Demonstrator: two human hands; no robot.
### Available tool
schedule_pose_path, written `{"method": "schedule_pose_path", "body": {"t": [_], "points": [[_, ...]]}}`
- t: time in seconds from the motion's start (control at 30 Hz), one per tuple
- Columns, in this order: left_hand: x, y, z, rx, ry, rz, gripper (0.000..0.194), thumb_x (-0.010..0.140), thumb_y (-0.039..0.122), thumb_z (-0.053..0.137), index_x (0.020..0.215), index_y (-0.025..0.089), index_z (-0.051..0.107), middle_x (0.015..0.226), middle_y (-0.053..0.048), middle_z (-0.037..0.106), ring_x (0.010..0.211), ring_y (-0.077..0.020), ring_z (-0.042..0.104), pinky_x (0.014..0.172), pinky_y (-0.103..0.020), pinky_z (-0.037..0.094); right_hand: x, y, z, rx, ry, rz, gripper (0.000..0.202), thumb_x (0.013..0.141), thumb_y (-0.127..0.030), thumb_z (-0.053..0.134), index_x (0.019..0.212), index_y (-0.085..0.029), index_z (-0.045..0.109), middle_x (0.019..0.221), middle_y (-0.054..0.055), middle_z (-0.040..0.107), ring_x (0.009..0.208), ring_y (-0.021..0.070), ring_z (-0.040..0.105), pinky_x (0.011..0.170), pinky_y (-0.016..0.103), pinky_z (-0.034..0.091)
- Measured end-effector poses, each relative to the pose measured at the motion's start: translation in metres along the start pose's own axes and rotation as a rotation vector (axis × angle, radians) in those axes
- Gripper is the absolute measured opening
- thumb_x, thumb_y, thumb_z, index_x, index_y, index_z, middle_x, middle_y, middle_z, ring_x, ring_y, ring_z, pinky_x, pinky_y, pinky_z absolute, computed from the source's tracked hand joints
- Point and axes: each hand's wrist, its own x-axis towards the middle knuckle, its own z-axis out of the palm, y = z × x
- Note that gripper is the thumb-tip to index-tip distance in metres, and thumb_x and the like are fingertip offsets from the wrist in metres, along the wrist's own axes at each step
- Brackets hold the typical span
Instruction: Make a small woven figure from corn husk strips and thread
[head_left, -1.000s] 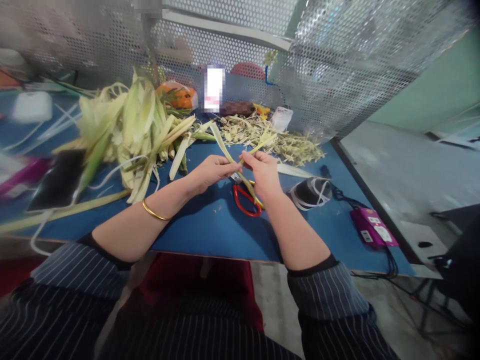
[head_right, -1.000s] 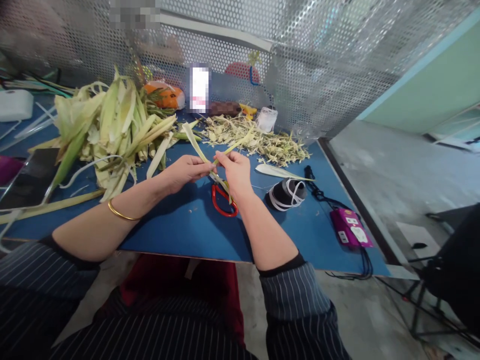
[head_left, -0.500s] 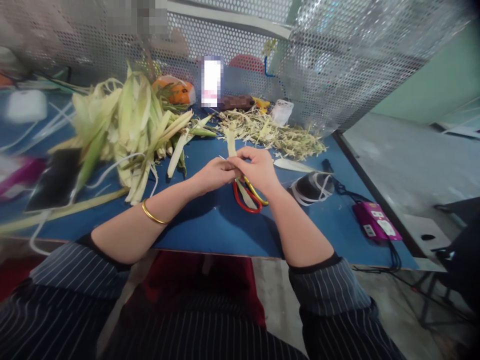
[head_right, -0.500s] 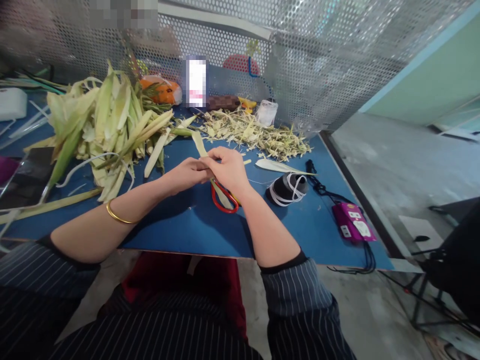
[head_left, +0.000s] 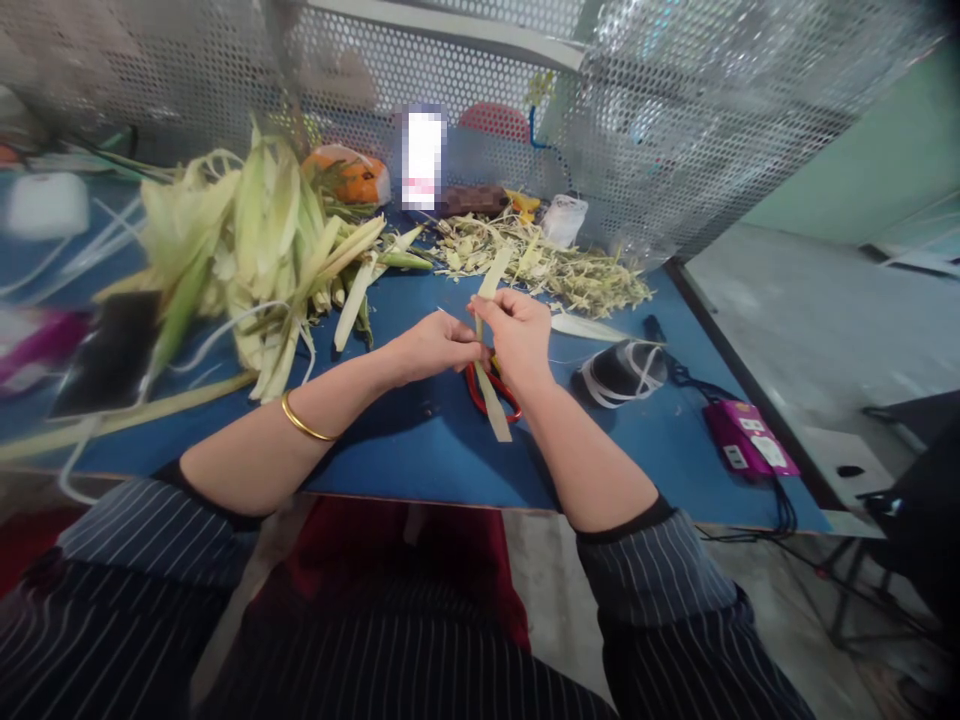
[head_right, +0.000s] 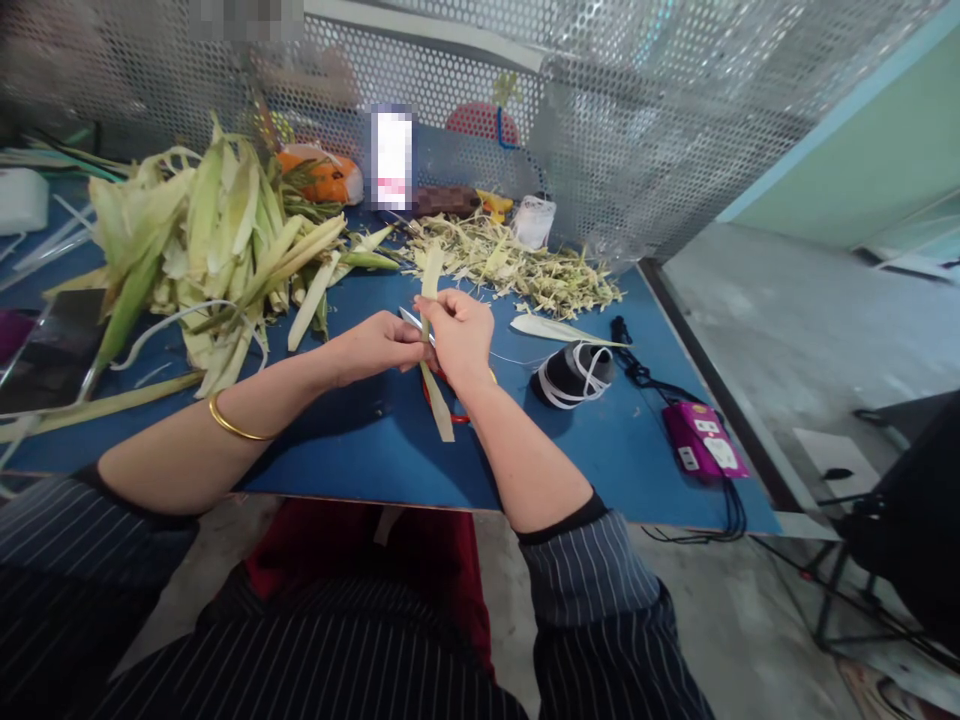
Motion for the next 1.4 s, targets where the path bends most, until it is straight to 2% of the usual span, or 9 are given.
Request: {"method": "schedule_pose_path", "body": {"t": [0.2,0.3,0.43,0.6,0.7,1.03,1.13,1.27,1.4], "points": [[0.0,0.0,0.001,-0.228,0.029,-0.06,0.025,0.081,0.027,0.069,0.059,0.016,0.062,0.055,0.001,0.05,0.051,-0.0071,0.038,0.054,-0.026,0.026,0.002,-0.009,-0.01,-0.363,0.009,-0.394,0.028,0.094,-0.038,0.058,0.071,-0.022,0.06,0.081,0.004,0.066,0.086,0.0198,0.063,0.085,0.037,0.048],[0.004,-0.001,0.0,-0.386,0.097,-0.15,0.03,0.09,0.04,0.065,0.076,0.014,0.073,0.061,-0.001,0.054,0.05,-0.0061,0.037,0.051,-0.026,0.022,0.006,-0.015,-0.02,-0.491,0.177,-0.504,0.031,0.097,-0.046,0.052,0.08,-0.023,0.062,0.091,0.007,0.066,0.098,0.0228,0.062,0.097,0.043,0.045],[0.007,-0.004,-0.003,-0.475,0.147,-0.157,0.041,0.097,0.045,0.055,0.08,0.014,0.074,0.068,-0.004,0.056,0.049,-0.005,0.038,0.048,-0.026,0.019,0.013,-0.014,-0.024,-0.241,0.36,-0.194,0.05,0.097,-0.057,0.047,0.062,-0.023,0.049,0.063,0.0,0.051,0.067,0.0153,0.054,0.073,0.033,0.047],[0.006,-0.005,-0.001,-0.439,0.209,-0.152,0.033,0.091,0.039,0.064,0.068,0.015,0.066,0.065,-0.002,0.057,0.049,-0.0045,0.039,0.048,-0.025,0.022,0.018,-0.007,-0.018,0.108,-0.089,0.216,0.047,0.081,-0.062,0.07,0.062,-0.02,0.058,0.057,-0.003,0.051,0.052,0.0085,0.047,0.053,0.024,0.039],[0.005,-0.004,0.003,-0.401,0.246,-0.176,0.031,0.087,0.038,0.069,0.067,0.015,0.064,0.063,-0.002,0.058,0.049,-0.0048,0.042,0.049,-0.024,0.025,0.016,-0.007,-0.017,0.217,-0.2,0.205,0.039,0.075,-0.055,0.079,0.069,-0.019,0.065,0.054,-0.005,0.053,0.05,0.0072,0.049,0.053,0.023,0.041],[-0.001,0.005,0.001,-0.297,0.095,-0.121,0.029,0.085,0.024,0.068,0.057,0.014,0.065,0.049,0.002,0.049,0.047,-0.0051,0.035,0.05,-0.024,0.024,0.009,-0.007,-0.008,0.092,-0.053,0.185,0.04,0.085,-0.051,0.069,0.064,-0.017,0.065,0.048,-0.005,0.05,0.044,0.0072,0.042,0.047,0.023,0.037],[0.0,0.006,0.003,-0.283,0.115,-0.135,0.023,0.088,0.022,0.065,0.068,0.012,0.072,0.051,0.002,0.049,0.048,-0.0055,0.036,0.051,-0.025,0.026,0.015,-0.005,-0.018,-0.233,-0.013,0.047,0.044,0.091,-0.056,0.059,0.071,-0.018,0.066,0.057,0.0,0.057,0.055,0.0131,0.054,0.059,0.029,0.046],[0.0,0.006,0.002,-0.275,0.078,-0.139,0.026,0.092,0.027,0.062,0.077,0.012,0.076,0.054,0.003,0.047,0.048,-0.0055,0.033,0.051,-0.025,0.024,0.019,-0.014,-0.034,-0.655,0.23,-0.348,0.036,0.088,-0.056,0.065,0.095,-0.021,0.069,0.099,0.009,0.067,0.102,0.0262,0.061,0.091,0.044,0.047],[0.003,-0.004,0.0,-0.122,0.097,-0.076,0.031,0.088,0.029,0.063,0.062,0.015,0.066,0.052,0.002,0.044,0.049,-0.0069,0.033,0.052,-0.027,0.023,0.009,-0.028,-0.031,-0.703,-0.053,-0.399,0.036,0.093,-0.053,0.06,0.08,-0.021,0.071,0.086,0.006,0.065,0.09,0.0216,0.059,0.087,0.039,0.043]]}}
